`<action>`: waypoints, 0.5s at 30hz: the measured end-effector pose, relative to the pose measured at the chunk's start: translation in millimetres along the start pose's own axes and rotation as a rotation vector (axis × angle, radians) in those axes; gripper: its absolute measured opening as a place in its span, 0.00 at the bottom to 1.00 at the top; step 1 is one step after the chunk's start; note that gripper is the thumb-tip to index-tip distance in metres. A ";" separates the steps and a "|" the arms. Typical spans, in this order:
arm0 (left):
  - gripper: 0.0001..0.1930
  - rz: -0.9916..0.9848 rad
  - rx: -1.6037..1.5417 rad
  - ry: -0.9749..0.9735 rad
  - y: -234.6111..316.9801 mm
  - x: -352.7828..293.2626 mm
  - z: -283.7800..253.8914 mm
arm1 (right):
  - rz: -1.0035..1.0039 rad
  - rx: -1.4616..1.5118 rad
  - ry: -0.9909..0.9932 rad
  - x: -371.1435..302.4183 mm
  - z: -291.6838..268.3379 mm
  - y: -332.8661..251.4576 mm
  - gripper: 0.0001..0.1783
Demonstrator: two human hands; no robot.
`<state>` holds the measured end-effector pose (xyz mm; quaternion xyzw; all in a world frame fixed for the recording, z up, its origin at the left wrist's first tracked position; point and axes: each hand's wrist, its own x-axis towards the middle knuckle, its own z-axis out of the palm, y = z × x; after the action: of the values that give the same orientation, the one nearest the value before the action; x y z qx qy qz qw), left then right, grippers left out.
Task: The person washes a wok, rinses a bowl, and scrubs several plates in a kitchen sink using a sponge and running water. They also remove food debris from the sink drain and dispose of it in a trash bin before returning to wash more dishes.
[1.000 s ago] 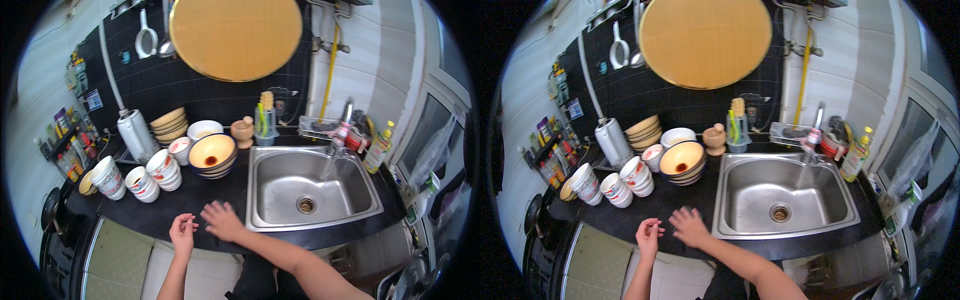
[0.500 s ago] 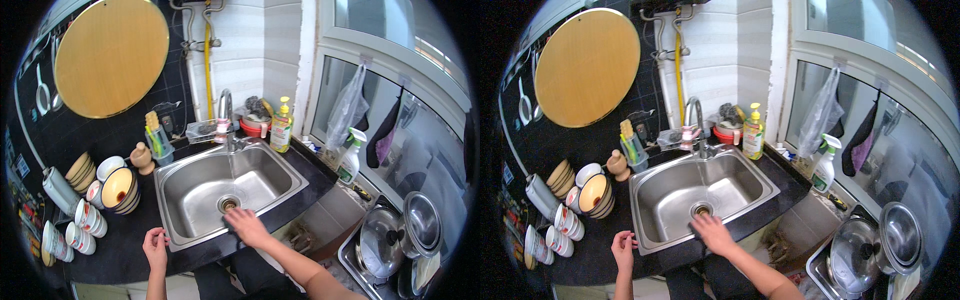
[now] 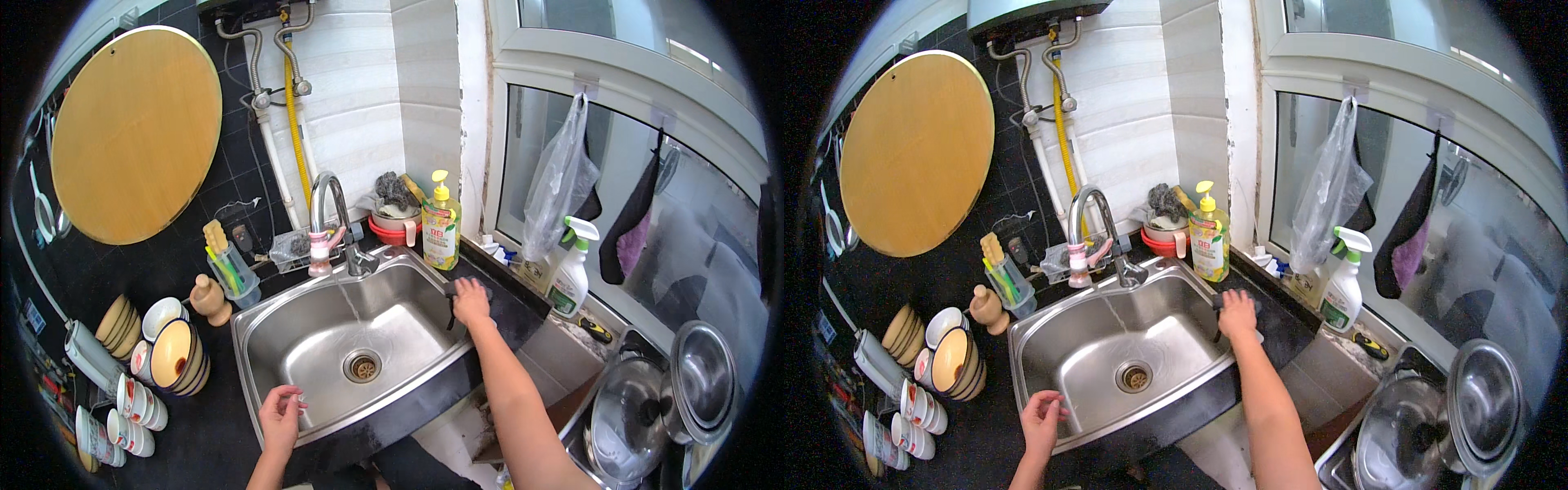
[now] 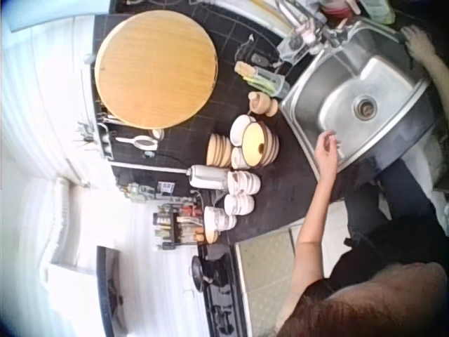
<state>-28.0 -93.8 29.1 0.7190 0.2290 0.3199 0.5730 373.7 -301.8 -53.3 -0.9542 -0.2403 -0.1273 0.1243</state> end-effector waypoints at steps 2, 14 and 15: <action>0.06 0.012 0.026 -0.047 1.3 15.8 15.7 | -0.102 0.052 -0.021 15.1 4.9 -16.6 0.27; 0.06 0.058 0.090 -0.293 10.9 87.4 92.0 | -0.482 -0.178 0.061 76.8 36.9 -50.5 0.17; 0.07 0.070 0.095 -0.310 13.1 90.4 94.0 | -0.483 -0.163 0.075 86.1 39.0 -52.0 0.17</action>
<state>101.8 -97.7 46.6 0.7936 0.1272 0.2137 0.5553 428.7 -209.0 -54.6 -0.8705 -0.4456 -0.2077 0.0219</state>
